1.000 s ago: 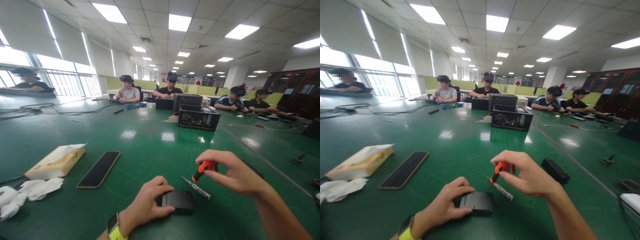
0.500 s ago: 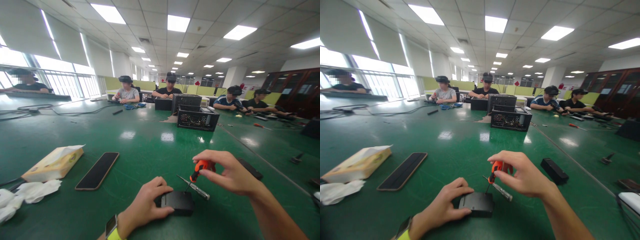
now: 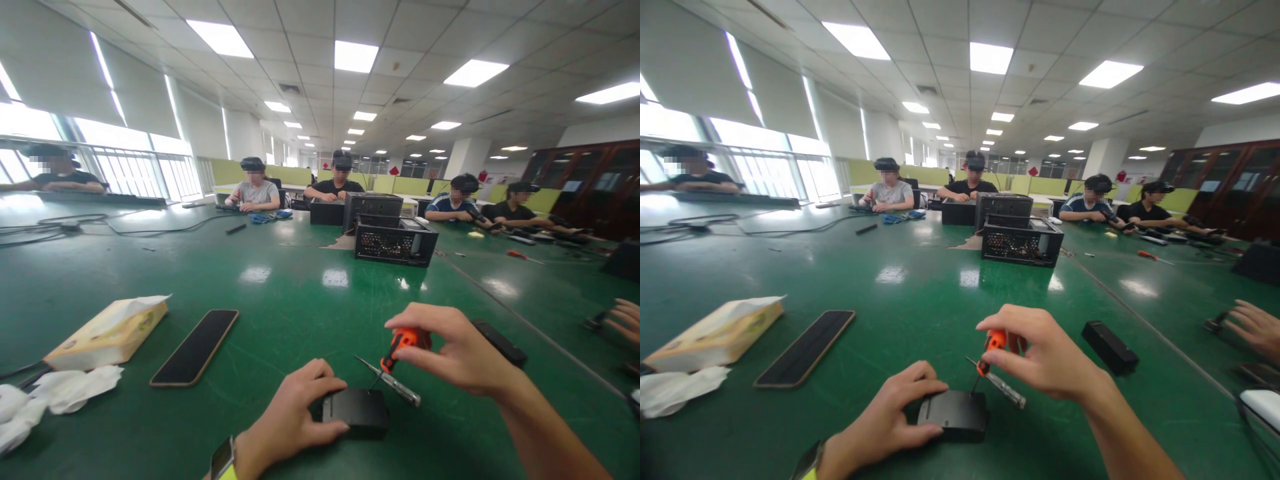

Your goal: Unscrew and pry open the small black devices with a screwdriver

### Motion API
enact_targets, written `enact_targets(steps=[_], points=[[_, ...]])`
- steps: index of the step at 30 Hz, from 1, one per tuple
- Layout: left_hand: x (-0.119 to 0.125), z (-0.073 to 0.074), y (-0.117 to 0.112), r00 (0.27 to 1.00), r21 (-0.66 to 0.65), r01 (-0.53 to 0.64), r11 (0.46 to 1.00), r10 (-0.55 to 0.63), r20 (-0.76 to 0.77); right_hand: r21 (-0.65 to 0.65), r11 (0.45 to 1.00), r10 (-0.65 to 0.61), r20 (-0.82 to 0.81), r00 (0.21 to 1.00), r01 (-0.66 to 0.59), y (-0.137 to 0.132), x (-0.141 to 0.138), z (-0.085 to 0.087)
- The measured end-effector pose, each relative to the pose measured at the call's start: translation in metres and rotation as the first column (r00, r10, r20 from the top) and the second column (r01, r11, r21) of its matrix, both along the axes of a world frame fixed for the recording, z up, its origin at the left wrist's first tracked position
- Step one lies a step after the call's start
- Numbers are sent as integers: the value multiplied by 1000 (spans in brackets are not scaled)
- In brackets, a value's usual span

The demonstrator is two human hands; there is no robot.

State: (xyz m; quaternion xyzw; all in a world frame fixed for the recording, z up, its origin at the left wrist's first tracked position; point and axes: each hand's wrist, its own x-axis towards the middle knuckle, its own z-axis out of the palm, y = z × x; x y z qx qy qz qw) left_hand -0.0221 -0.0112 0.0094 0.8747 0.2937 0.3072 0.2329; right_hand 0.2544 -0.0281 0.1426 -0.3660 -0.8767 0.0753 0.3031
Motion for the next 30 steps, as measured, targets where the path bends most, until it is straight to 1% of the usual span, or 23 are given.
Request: enact_targets(steps=[2,5,11,17,23,28,30], points=[[0,0,0,1000,0,0,1000,0,7,49,997,-52,-11,999,52,1,-1,-3],[0,-1,1,1000,4,0,1000,-1,2,64,994,-87,-12,996,87,2,-2,-4],[0,-1,1,1000,0,1,1000,-1,5,-22,1000,-11,19,1000,11,-1,-2,2],[1,0,1,1000,-6,14,1000,-14,5,50,993,-104,27,994,102,-1,-2,-1],[1,1,1,1000,1,9,1000,-9,-7,4,1000,-7,47,999,7,-4,0,4],[1,0,1,1000,9,12,1000,-12,6,65,995,-84,36,996,82,-1,-2,1],[1,0,1,1000,6,9,1000,-9,5,59,995,-80,46,996,78,0,-1,0]])
